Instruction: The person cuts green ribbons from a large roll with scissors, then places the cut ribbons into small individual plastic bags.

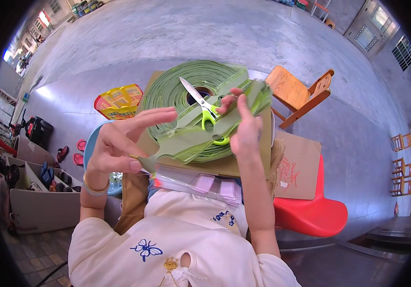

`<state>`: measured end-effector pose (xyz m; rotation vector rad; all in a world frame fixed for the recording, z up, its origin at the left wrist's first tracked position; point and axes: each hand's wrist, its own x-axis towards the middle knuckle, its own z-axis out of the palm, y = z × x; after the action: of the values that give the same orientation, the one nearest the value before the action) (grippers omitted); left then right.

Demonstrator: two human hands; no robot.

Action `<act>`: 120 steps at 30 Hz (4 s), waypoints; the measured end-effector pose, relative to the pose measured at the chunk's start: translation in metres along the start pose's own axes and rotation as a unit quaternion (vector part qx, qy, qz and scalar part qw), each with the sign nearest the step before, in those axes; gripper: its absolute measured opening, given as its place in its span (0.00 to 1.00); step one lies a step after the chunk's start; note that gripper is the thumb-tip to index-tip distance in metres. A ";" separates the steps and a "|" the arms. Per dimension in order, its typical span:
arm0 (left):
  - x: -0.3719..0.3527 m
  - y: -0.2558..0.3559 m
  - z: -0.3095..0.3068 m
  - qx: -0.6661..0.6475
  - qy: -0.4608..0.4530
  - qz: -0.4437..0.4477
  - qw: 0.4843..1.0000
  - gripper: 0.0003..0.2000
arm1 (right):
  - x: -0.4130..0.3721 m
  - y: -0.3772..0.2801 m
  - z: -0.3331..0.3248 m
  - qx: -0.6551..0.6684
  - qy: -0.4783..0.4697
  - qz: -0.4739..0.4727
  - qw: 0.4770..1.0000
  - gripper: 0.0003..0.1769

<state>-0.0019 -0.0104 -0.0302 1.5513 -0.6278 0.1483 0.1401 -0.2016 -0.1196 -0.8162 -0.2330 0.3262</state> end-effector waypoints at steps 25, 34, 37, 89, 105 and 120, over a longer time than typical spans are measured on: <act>0.014 -0.055 0.032 0.058 0.263 -0.063 0.961 0.09 | -0.053 0.006 0.049 -0.110 -0.260 0.252 0.926 0.15; 0.018 -0.012 0.001 0.006 0.049 -0.188 0.981 0.12 | -0.051 0.004 0.042 -0.151 -0.393 0.250 0.872 0.06; 0.018 -0.014 -0.001 0.081 0.028 -0.155 0.984 0.12 | -0.052 0.002 0.042 -0.157 -0.396 0.269 0.864 0.07; 0.033 -0.014 -0.023 0.250 -0.091 -0.275 0.924 0.20 | -0.034 0.002 0.021 -0.143 -0.295 0.416 0.848 0.29; 0.038 -0.025 -0.021 0.335 -0.105 -0.275 0.895 0.22 | -0.047 0.013 0.023 -0.234 -0.245 0.341 0.877 0.18; 0.012 -0.064 -0.012 0.309 0.120 -0.150 0.931 0.19 | -0.032 0.016 -0.006 0.085 -0.115 0.346 0.927 0.19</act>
<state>0.0419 -0.0056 -0.0796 2.1750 -0.1373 0.3201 0.1097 -0.2070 -0.1377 -0.6645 -0.1236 1.0980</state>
